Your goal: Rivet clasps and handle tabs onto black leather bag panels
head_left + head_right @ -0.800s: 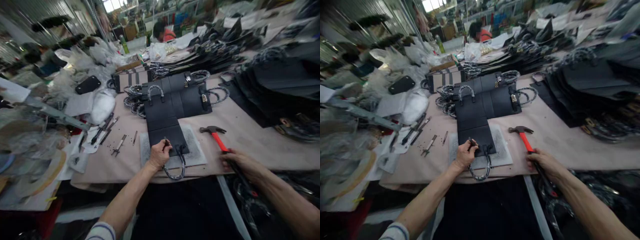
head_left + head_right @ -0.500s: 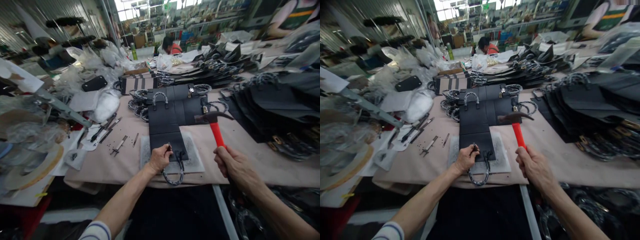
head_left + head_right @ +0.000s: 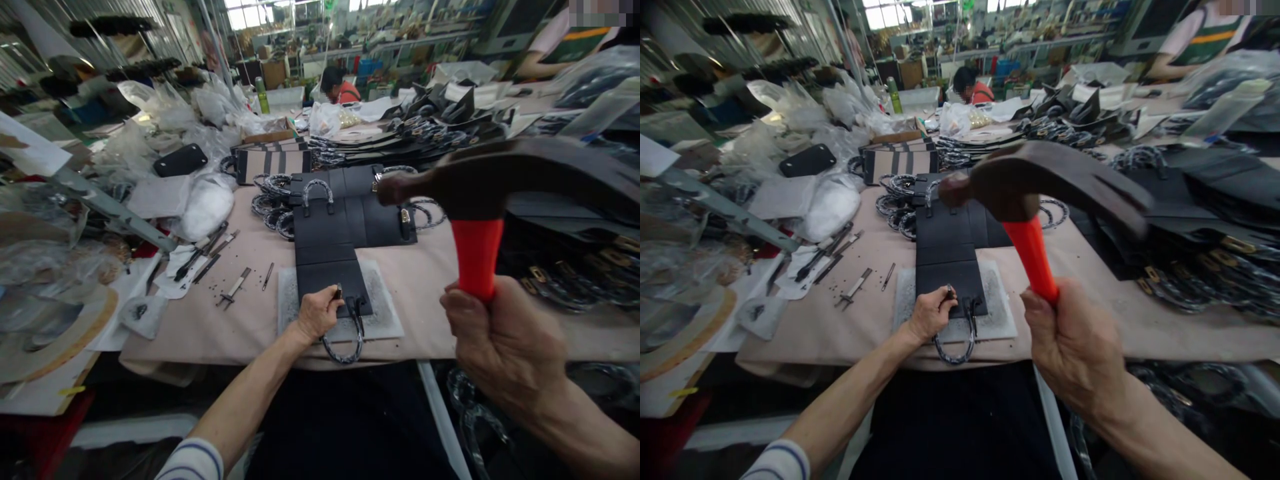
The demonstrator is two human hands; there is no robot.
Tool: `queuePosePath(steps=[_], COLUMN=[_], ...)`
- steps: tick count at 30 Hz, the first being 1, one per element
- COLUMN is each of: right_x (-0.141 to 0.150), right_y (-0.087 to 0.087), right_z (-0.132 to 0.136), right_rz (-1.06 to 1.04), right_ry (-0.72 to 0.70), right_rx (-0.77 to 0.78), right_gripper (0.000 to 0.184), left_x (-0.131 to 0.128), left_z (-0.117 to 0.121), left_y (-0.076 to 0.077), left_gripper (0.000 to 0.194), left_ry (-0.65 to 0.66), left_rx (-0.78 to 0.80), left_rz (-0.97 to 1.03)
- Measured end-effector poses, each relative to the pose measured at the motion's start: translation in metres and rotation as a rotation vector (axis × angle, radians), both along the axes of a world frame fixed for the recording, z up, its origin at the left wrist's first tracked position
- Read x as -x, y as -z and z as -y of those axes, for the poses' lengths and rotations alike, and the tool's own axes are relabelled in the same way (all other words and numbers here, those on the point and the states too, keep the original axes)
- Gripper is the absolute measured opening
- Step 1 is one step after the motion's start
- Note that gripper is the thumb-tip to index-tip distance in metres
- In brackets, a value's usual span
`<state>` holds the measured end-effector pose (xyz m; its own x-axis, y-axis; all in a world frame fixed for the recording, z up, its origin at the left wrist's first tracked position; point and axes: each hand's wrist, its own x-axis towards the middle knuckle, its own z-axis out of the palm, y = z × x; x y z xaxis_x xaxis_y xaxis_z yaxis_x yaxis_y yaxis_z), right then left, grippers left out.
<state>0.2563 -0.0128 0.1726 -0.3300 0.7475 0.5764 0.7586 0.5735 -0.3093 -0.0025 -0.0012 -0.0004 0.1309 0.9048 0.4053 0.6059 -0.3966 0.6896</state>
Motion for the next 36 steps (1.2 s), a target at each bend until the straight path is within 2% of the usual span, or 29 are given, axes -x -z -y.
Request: queuePosePath(steps=[3, 5, 7, 9, 11, 13, 15, 18, 21, 23, 26, 27, 29, 31, 33, 36], right_x=[-0.003, -0.005, -0.005, -0.001, 0.001, -0.002, -0.009, -0.017, -0.017, -0.014, -0.012, -0.011, -0.010, -0.009, -0.008, -0.005], right_y=[0.009, 0.008, 0.003, 0.002, 0.011, 0.026, 0.038, 0.036, 0.021, 0.017, 0.029, 0.035, 0.045, 0.045, 0.032, 0.005], right_z=[0.002, 0.002, 0.003, 0.005, 0.009, 0.015, 0.019, 0.023, 0.019, 0.015, 0.012, 0.012, 0.013, 0.014, 0.013, 0.012], right_rz=[0.166, 0.268, 0.171, 0.023, 0.052, 0.212, 0.264, 0.078, -0.022, -0.035, -0.036, -0.026, 0.002, 0.020, 0.018, -0.035], right_ry=[-0.156, -0.218, -0.124, 0.003, -0.026, -0.167, -0.220, -0.145, -0.100, -0.067, -0.025, -0.018, -0.019, -0.032, -0.049, -0.014], right_rx=[0.120, 0.205, 0.175, 0.060, 0.032, 0.153, 0.341, 0.494, 0.503, 0.512, 0.595, 0.621, 0.650, 0.638, 0.580, 0.386], right_gripper=[0.034, 0.036, 0.034, 0.030, 0.031, 0.033, 0.034, 0.036, 0.035, 0.035, 0.035, 0.034, 0.033, 0.032, 0.031, 0.031], left_x=[0.000, 0.000, 0.000, 0.000, 0.000, 0.000, -0.001, -0.001, 0.001, 0.004, 0.005, 0.004, 0.002, -0.001, -0.003, -0.003], left_z=[0.000, 0.000, 0.000, 0.000, -0.001, -0.001, -0.001, 0.000, 0.002, 0.004, 0.003, 0.003, 0.001, -0.001, -0.002, -0.002], left_y=[0.003, 0.004, 0.006, 0.006, 0.005, 0.004, 0.005, 0.004, -0.001, -0.007, -0.015, -0.017, -0.016, -0.012, -0.007, -0.001], left_gripper=[0.011, 0.011, 0.015, 0.017, 0.017, 0.020, 0.027, 0.027, 0.025, 0.028, 0.061, 0.064, 0.045, 0.020, 0.012, 0.013], left_ry=[0.003, 0.004, 0.000, 0.004, 0.003, 0.006, 0.028, 0.045, 0.004, 0.043, 0.108, 0.107, 0.082, 0.040, -0.012, -0.027], left_rx=[0.006, 0.020, 0.030, 0.034, 0.025, 0.015, 0.002, -0.004, 0.037, 0.072, 0.097, 0.102, 0.110, 0.119, 0.115, 0.088], left_rz=[-0.030, -0.044, -0.042, -0.038, -0.048, -0.059, -0.058, -0.034, 0.025, 0.069, 0.063, 0.041, 0.001, 0.010, 0.052, 0.085])
